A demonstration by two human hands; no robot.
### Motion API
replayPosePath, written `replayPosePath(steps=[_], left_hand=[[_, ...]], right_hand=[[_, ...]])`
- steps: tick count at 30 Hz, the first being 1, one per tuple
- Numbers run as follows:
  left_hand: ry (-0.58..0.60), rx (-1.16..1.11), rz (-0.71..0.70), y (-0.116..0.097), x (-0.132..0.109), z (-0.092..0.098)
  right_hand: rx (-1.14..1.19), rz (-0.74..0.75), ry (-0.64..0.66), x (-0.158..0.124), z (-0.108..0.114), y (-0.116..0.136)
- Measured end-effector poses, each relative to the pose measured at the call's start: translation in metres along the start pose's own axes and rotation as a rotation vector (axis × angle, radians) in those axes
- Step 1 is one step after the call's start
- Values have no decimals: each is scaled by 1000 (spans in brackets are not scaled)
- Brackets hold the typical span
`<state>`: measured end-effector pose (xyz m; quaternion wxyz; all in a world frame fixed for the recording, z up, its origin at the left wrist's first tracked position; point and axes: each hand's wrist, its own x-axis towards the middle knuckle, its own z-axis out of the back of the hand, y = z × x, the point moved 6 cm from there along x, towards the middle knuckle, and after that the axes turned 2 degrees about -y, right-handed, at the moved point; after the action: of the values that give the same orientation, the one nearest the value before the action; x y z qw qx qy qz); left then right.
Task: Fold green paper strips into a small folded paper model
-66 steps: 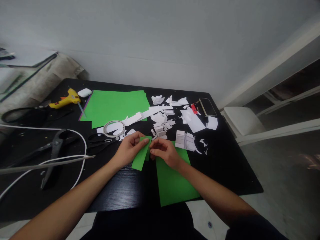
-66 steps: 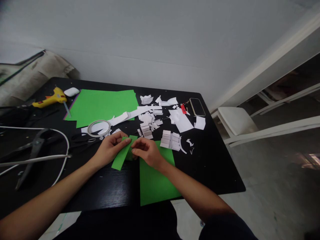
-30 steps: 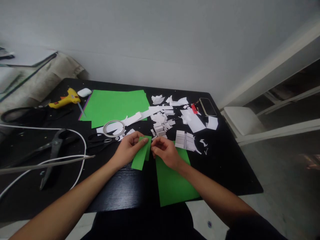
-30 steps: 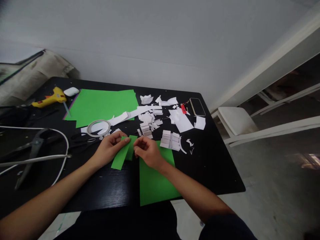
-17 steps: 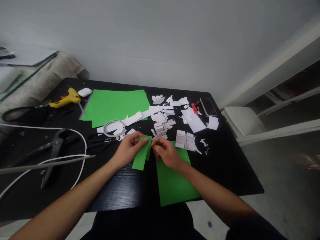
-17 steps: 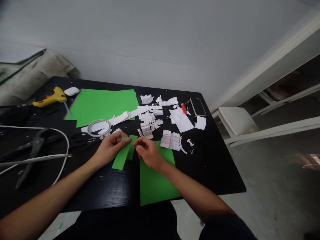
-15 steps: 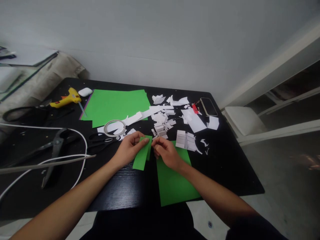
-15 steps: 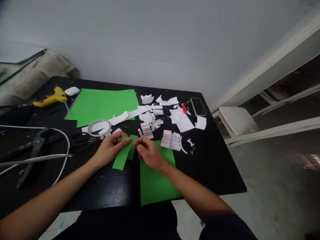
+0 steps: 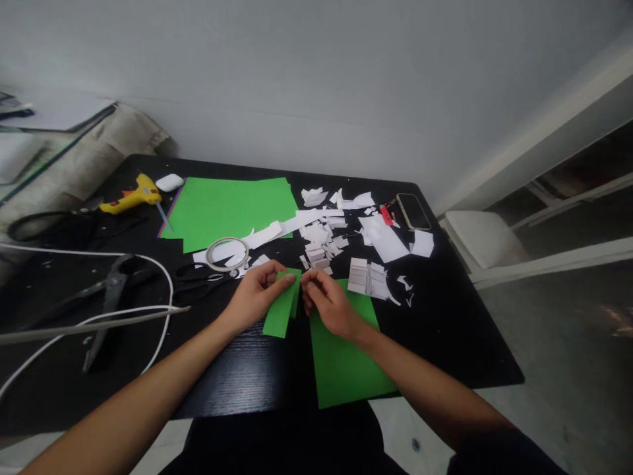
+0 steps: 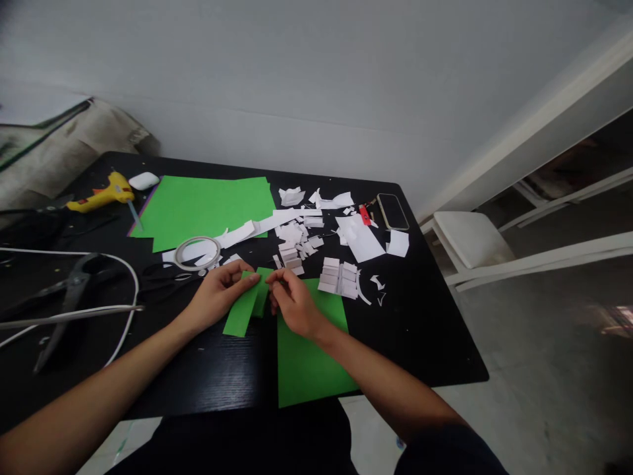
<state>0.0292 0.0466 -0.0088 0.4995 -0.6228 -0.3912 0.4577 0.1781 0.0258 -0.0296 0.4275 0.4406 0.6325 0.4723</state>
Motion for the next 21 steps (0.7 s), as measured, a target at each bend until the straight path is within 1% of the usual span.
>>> replayPosePath(steps=[9,13,18,21], left_hand=[[8,2,-4,0,0,0],[7,-1,-6,1,0,0],[0,-6,-8,2,0,1],[9,-21,4,2,0,1]], right_hand=[[28,2,-30,-2,0,-2],[40,-17,-21,-2,0,0],[-56,-6,-16,-2,-1,4],[-18,5,11,0,-2,5]])
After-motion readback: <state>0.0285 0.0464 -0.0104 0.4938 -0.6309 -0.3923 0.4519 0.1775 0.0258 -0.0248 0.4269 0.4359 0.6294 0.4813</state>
